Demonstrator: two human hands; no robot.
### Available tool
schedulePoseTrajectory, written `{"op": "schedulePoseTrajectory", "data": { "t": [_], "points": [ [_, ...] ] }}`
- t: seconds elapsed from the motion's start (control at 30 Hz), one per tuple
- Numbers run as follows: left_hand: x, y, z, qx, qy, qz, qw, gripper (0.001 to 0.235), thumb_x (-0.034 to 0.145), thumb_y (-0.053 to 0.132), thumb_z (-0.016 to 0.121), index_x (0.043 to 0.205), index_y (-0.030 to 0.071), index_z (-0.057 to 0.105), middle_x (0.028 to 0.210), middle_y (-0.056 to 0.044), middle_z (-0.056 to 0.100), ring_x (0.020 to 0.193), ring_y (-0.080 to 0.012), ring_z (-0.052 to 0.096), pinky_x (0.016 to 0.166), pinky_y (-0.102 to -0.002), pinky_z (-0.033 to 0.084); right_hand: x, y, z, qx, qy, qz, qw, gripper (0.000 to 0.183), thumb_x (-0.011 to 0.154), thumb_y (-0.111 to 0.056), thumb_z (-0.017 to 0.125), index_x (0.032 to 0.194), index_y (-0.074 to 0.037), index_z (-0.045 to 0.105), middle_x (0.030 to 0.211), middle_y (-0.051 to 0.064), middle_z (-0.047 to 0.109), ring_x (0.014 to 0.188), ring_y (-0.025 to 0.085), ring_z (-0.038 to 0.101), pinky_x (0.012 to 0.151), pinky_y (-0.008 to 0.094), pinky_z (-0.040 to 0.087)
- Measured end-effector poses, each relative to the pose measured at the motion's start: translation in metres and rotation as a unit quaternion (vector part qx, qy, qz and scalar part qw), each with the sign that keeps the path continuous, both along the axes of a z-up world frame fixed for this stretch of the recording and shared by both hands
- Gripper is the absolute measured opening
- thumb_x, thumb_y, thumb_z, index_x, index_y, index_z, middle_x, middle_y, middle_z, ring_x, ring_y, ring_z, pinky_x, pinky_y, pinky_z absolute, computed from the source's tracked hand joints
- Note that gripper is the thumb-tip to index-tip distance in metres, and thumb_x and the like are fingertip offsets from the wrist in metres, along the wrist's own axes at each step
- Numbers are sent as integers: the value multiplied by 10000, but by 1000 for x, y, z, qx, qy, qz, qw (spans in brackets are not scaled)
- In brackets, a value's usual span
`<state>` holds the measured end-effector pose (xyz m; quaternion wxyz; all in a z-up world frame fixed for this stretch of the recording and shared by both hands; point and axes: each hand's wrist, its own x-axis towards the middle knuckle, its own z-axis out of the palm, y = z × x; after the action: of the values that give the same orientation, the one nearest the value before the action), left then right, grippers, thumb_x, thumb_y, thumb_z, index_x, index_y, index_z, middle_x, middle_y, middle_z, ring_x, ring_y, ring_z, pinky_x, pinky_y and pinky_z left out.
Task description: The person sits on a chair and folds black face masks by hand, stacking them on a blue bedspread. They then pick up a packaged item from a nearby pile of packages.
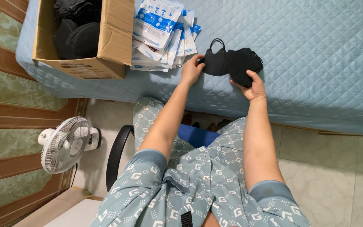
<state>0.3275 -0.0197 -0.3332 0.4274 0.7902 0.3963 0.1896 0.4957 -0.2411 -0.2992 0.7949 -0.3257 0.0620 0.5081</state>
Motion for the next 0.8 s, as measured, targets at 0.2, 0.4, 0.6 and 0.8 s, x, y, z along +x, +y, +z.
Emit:
{"op": "schedulePoseTrajectory", "data": {
  "t": [0.2,0.4,0.6,0.8],
  "points": [
    [3,-1,-2,25,40,-42,998,327,939,366,712,1264,347,692,736,27,687,827,-204,717,837,-398,579,6,2,-8,-37,-95,89,991,474,864,-94,752,1333,-84,683,1200,181,759,1048,382,753,916,658,593],
    [-22,-29,33,-10,-13,-12,1000,400,1005,441,614,1344,230,633,783,-80,710,908,-354,729,879,-526,570,24,-11,7,-61,-161,132,976,548,857,-19,758,1390,-88,649,1185,188,750,1008,389,760,872,630,619],
    [-4,-66,40,70,-126,-98,985,516,1028,371,659,1490,182,525,1178,-176,696,1132,-366,678,964,-472,564,27,-13,-16,-69,-180,105,975,600,836,-12,822,1406,-84,648,1234,194,738,1035,400,756,880,591,630],
    [12,-76,29,190,-33,-135,972,504,1013,354,678,1444,122,556,1225,-142,669,1130,-270,670,939,-384,588,51,-11,-74,-71,-200,89,973,616,852,-18,849,1425,-91,636,1296,184,719,1084,391,750,906,563,641]
  ]
}}
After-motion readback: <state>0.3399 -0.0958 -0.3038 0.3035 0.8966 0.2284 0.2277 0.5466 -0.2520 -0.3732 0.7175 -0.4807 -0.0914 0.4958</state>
